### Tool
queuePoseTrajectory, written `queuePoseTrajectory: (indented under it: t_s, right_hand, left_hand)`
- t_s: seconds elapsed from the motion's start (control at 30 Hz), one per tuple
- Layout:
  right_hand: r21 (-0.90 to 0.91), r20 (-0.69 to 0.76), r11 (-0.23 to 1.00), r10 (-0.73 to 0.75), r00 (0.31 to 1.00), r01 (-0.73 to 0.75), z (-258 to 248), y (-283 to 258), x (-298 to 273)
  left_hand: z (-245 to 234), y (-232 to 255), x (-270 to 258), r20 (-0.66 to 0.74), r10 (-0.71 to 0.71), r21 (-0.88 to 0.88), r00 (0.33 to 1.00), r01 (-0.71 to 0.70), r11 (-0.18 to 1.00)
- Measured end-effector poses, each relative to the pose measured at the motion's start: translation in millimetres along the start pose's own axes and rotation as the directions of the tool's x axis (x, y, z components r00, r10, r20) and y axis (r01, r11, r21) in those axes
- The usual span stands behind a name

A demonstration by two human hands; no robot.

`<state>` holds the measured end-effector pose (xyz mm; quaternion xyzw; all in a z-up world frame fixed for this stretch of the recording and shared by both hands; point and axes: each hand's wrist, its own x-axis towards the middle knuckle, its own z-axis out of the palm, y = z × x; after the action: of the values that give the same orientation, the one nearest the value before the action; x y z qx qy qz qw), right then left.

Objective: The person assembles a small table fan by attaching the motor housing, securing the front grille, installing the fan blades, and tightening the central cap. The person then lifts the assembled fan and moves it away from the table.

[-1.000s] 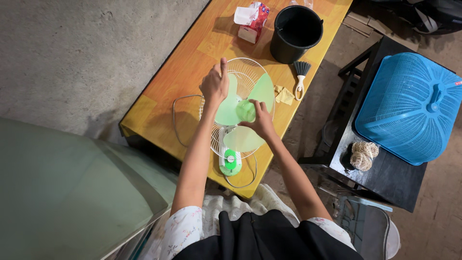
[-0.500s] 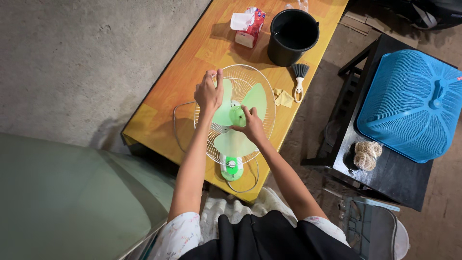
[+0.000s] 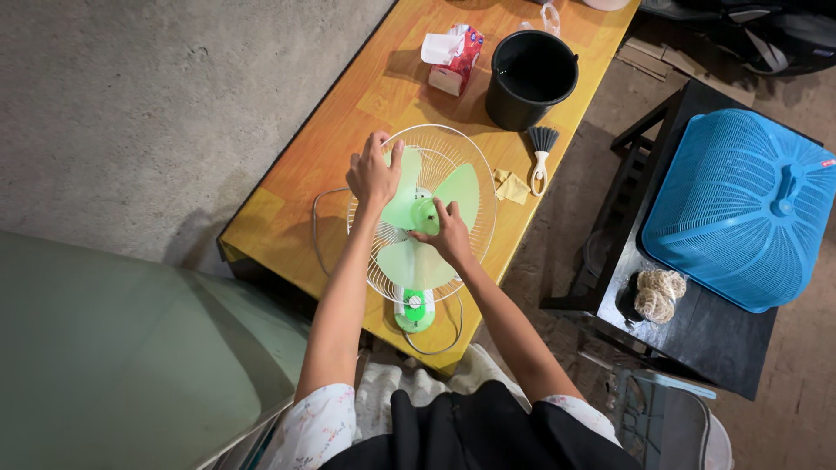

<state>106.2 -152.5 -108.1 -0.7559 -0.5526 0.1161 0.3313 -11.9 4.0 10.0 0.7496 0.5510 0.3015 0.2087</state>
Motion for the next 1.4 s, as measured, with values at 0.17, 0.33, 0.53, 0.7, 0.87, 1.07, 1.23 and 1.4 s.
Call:
queuePoseTrajectory:
  t_s: [0.17, 0.33, 0.53, 0.7, 0.87, 1.07, 1.23, 1.4]
  right_hand:
    - [0.120, 0.074, 0.993, -0.028, 0.997, 0.019, -25, -5, -4]
    - [0.151, 0.044, 0.982, -0.119, 0.992, 0.112, -34, 7, -5]
    - [0.043, 0.065, 0.997, -0.063, 0.996, 0.060, -25, 3, 0]
    - [0.067, 0.020, 0.990, -0.127, 0.992, 0.125, -22, -1, 0]
    - [0.034, 0.062, 0.999, -0.044, 0.997, 0.042, -23, -4, 0]
    - [-0.011, 0.055, 0.997, -0.078, 0.995, 0.079, -23, -5, -4]
    - [-0.023, 0.047, 0.995, -0.100, 0.994, 0.101, -28, -13, -8]
    - [-0.010, 0.005, 0.991, -0.135, 0.991, 0.135, -37, -21, -17]
  left_hand:
    - [14, 5, 10, -0.049, 0.158, 0.198, 0.986, -0.145, 0.969]
    - [35, 11, 27, -0.003, 0.194, 0.395, 0.981, -0.177, 0.901]
    - [53, -13, 31, -0.041, 0.241, 0.419, 0.970, -0.202, 0.885]
    - [51, -19, 32, -0.070, 0.304, 0.427, 0.950, -0.247, 0.870]
    - [45, -17, 28, -0.055, 0.297, 0.420, 0.953, -0.248, 0.873]
    - [45, -17, 27, -0.075, 0.334, 0.390, 0.939, -0.281, 0.877]
    - [41, -19, 27, -0.026, 0.272, 0.330, 0.962, -0.249, 0.911]
    - [43, -22, 29, -0.050, 0.276, 0.310, 0.960, -0.248, 0.918]
